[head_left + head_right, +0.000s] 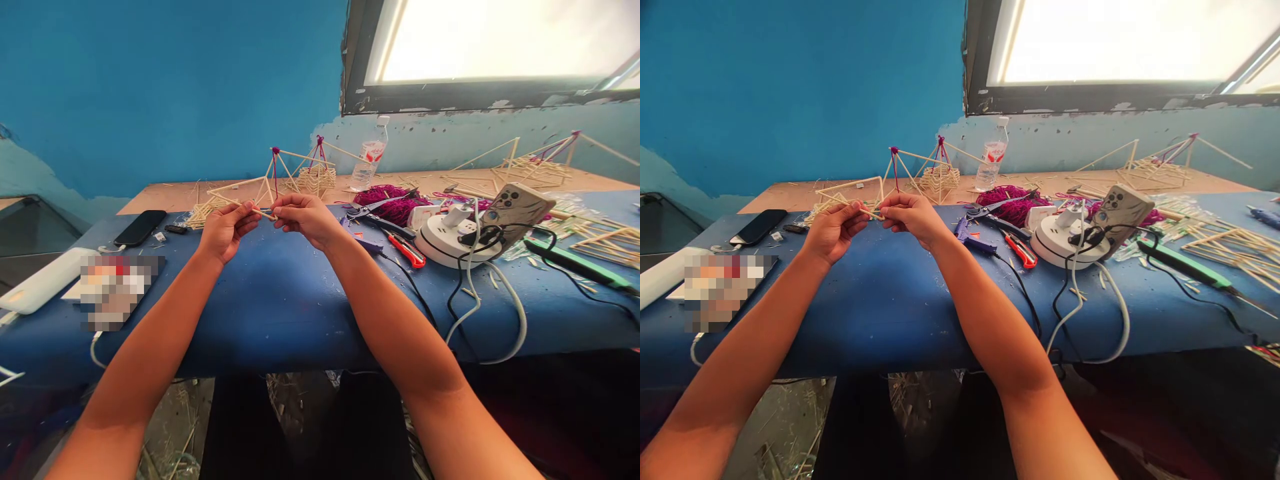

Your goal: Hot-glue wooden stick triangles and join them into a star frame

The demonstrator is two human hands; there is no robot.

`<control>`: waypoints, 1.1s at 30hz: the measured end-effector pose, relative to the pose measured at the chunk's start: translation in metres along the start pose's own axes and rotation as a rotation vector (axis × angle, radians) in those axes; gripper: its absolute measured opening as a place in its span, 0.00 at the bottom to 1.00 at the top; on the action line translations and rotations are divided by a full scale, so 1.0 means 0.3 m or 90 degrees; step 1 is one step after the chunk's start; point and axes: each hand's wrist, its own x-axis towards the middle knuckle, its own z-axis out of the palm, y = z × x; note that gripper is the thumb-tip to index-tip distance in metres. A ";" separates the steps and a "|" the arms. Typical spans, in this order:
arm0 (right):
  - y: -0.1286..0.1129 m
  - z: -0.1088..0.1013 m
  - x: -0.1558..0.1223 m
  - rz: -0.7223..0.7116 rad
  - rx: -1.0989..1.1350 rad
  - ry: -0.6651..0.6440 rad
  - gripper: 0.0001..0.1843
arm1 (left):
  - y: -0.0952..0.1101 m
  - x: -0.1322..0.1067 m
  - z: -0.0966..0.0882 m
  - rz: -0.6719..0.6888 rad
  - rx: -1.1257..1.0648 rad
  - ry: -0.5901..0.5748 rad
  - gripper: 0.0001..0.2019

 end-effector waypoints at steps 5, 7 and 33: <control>-0.002 -0.001 -0.002 0.012 0.009 -0.011 0.10 | -0.001 0.005 -0.005 -0.005 0.001 -0.007 0.08; -0.001 -0.001 -0.004 0.012 0.017 -0.011 0.09 | 0.000 0.005 -0.005 -0.007 -0.004 -0.012 0.08; 0.005 0.002 0.002 0.024 -0.004 0.001 0.11 | -0.015 0.004 -0.002 -0.039 0.007 -0.031 0.03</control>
